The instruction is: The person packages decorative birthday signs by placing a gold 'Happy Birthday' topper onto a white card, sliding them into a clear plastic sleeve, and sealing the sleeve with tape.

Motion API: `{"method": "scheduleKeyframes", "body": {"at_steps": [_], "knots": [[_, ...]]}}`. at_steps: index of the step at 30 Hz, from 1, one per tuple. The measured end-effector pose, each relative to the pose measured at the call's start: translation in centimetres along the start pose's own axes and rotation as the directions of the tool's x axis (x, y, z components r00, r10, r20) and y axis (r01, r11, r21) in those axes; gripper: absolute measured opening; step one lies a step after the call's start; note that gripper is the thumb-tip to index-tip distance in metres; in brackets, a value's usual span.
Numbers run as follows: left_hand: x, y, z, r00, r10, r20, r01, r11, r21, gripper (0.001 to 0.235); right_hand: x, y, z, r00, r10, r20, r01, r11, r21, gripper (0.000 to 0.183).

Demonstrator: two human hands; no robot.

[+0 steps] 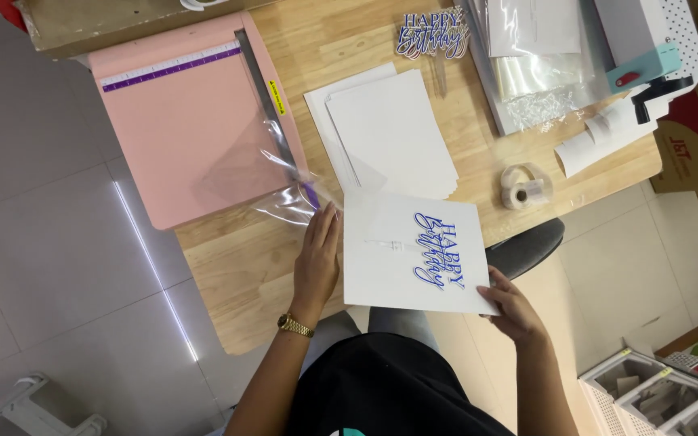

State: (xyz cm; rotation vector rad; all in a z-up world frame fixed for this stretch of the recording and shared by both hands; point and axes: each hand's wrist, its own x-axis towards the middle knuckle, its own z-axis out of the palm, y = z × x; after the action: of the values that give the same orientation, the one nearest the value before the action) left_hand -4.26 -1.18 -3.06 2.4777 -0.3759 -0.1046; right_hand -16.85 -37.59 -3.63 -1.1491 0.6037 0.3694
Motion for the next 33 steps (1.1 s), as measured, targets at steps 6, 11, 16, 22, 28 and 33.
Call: {"method": "scheduleKeyframes", "body": {"at_steps": [6,11,16,22,28,33], "knots": [[-1.3,0.3,-1.7,0.996,-0.016,0.091,0.017,1.0,-0.009,0.067,-3.5,0.2,5.5,0.992,-0.053,-0.115,0.059,0.997,0.047,0.052],[-2.9,-3.2,2.4,0.982,-0.01,-0.189,-0.014,0.992,-0.127,0.041,-4.7,1.6,7.1,0.946,0.005,-0.323,0.001,1.0,0.019,0.046],[-3.6,-3.4,2.6,0.933,-0.237,-0.271,0.194,0.965,-0.175,0.027,-4.4,3.6,7.4,0.916,0.033,-0.4,-0.026,0.999,0.022,0.048],[-3.9,-3.2,2.1,0.851,-0.496,-0.173,0.354,0.785,-0.509,0.014,-2.4,5.2,9.0,0.83,0.182,-0.526,-0.133,0.982,0.131,0.045],[-2.9,-3.6,3.6,0.707,-0.706,0.04,0.459,0.416,-0.785,0.021,4.4,10.9,6.6,0.87,0.104,-0.482,-0.046,0.99,0.131,0.05],[-2.8,-4.0,4.8,0.642,-0.752,0.147,0.333,0.101,-0.938,0.031,8.3,12.1,7.6,0.887,0.052,-0.459,0.005,0.992,0.123,0.05]]}}
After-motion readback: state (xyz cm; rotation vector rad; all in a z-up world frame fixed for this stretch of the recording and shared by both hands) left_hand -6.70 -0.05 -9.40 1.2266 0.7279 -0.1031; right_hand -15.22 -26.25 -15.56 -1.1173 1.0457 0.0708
